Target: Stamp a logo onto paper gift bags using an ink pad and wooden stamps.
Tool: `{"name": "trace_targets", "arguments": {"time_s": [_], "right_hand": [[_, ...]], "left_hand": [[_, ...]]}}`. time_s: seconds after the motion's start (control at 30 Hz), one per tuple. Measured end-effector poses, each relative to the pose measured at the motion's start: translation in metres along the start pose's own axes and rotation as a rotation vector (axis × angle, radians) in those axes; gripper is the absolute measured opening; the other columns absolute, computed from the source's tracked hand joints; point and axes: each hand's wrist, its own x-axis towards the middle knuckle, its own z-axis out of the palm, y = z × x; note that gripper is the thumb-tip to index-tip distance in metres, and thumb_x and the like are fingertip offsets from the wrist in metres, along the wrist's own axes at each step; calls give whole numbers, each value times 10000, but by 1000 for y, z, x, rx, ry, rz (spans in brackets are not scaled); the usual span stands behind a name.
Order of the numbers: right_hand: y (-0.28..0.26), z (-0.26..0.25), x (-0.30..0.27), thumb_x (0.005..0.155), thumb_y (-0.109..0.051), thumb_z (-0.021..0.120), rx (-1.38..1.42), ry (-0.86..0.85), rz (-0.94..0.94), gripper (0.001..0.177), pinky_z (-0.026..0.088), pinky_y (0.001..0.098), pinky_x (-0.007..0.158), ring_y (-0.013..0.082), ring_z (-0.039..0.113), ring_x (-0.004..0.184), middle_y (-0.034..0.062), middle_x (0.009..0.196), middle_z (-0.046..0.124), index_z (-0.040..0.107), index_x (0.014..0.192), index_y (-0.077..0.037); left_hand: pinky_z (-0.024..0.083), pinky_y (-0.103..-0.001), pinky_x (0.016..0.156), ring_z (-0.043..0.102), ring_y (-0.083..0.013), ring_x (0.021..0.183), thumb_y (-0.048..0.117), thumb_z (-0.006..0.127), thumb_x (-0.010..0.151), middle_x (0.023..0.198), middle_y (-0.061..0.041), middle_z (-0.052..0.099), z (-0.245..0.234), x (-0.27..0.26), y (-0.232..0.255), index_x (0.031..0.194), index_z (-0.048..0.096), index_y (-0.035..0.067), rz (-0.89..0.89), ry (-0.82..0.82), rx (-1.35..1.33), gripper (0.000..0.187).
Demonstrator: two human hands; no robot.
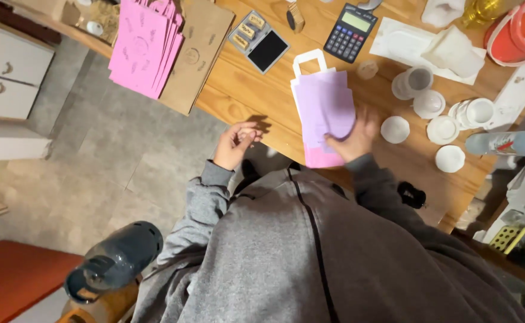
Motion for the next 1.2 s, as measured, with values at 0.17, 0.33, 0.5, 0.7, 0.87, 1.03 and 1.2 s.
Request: {"name": "trace_targets", "arguments": {"time_s": [0.17,0.33,0.5,0.7,0.87,1.03,1.2], "right_hand": [[-35,-85,0,873,-129,672,1559,-513,381,575,585,541,966,324,685,1167,213,1318,652,554,1410,39],[25,31,23,817,-271,665,2390,-913,288,721,315,715,1085,406,478,1349,158,1485,510,498,1481,-45],[-100,-23,14,1048,-443,515,2286,-1208,154,672,463,543,1099,324,614,1285,158,1489,591,409,1586,-54],[-92,49,52,1057,-366,612,1566,-872,476,515,468,455,1117,321,702,1127,256,1278,672,581,1355,52],[-79,115,34,694,-740,741,-202,-112,-538,1215,331,624,1179,437,344,1496,263,1623,288,329,1624,-74],[-108,97,25,502,-668,884,-152,-200,-404,1378,289,684,1154,509,324,1469,299,1625,232,316,1624,-108],[-105,98,24,423,-679,881,-159,-281,-297,1452,91,779,1159,527,244,1508,256,1680,142,273,1650,-198]], "left_hand": [[640,-316,792,727,-205,1050,68,697,994,1216,-159,737,9,1,20,1328,634,45,86,7,124,341],[413,-587,1101,364,-539,1399,119,760,981,1501,-378,410,28,16,30,1521,341,-82,105,-120,-79,712],[411,-446,1165,453,-292,1443,249,638,1078,1549,-157,472,30,4,35,1594,322,9,5,-150,-593,651],[643,-366,738,777,-220,828,193,660,1033,938,-160,770,-16,-17,74,1071,714,8,75,421,-653,197],[613,-302,667,669,-105,729,197,663,1032,830,-64,725,-70,-46,92,1015,734,44,146,652,-217,170],[633,-305,659,715,-135,711,187,667,1031,833,-106,736,-80,-54,83,1031,710,26,120,684,-311,167],[636,-308,641,726,-139,702,191,675,1025,835,-111,737,-74,-52,84,1032,701,19,90,675,-335,175]]}}
